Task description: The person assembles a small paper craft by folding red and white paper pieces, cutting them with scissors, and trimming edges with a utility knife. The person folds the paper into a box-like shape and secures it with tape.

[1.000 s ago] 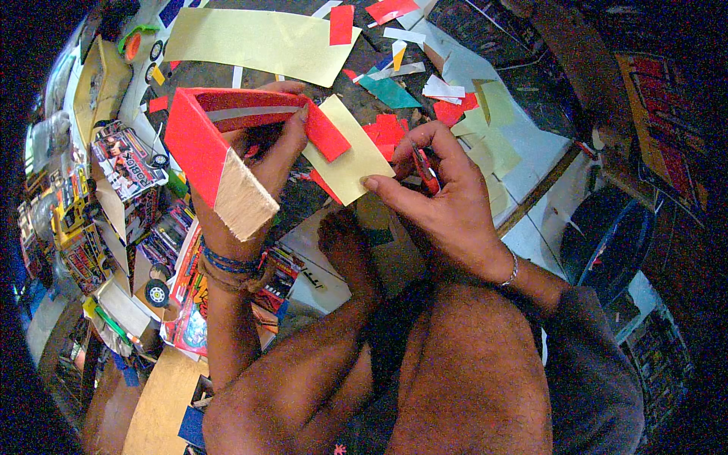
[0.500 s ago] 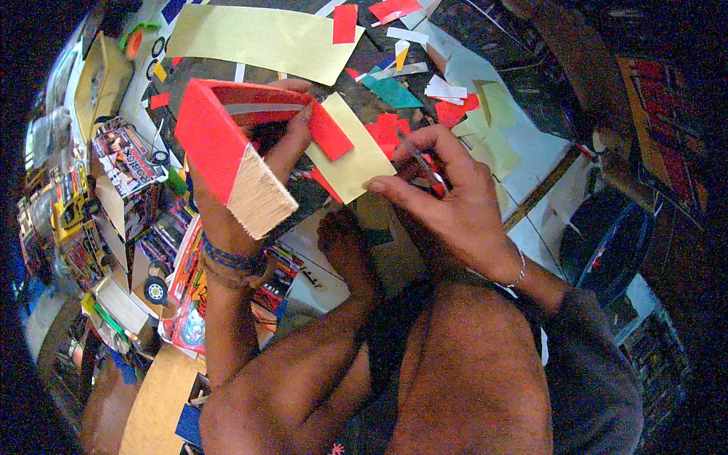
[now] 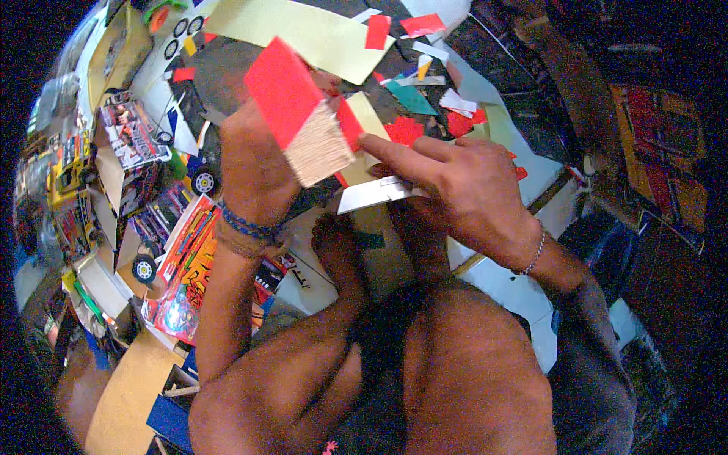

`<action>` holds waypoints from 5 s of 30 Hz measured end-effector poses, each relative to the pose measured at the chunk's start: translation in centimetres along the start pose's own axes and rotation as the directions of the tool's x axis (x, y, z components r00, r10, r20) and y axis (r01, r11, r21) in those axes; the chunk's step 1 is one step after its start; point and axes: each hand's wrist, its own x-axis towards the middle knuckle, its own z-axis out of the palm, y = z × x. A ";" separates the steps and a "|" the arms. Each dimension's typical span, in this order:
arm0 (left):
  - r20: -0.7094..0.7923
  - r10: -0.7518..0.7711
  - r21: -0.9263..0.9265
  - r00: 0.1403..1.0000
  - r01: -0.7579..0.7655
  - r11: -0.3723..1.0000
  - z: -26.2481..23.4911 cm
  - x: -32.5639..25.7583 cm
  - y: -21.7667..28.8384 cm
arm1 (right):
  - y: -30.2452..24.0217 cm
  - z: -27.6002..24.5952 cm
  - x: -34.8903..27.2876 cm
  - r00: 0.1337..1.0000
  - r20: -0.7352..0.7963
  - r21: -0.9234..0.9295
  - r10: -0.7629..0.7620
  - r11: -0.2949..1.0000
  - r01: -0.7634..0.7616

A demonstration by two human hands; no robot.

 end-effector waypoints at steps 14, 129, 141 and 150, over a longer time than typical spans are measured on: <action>-0.078 -0.035 -0.115 0.996 0.026 0.993 -0.8 0.7 1.2 | -0.1 0.0 0.5 1.000 0.003 -0.005 -0.021 1.000 0.021; 0.102 0.156 0.414 0.982 -0.184 0.891 1.7 -5.7 2.4 | 6.1 -4.5 3.8 0.893 0.155 -0.418 -0.423 0.791 0.447; 0.085 0.177 0.398 0.981 -0.196 0.896 1.9 -5.3 2.1 | 4.8 -5.7 3.7 0.903 0.302 -0.489 -0.307 0.763 0.423; 0.091 0.181 0.375 0.979 -0.202 0.905 1.5 -5.5 2.2 | 4.2 -6.3 4.5 0.863 0.329 -0.500 -0.384 0.705 0.504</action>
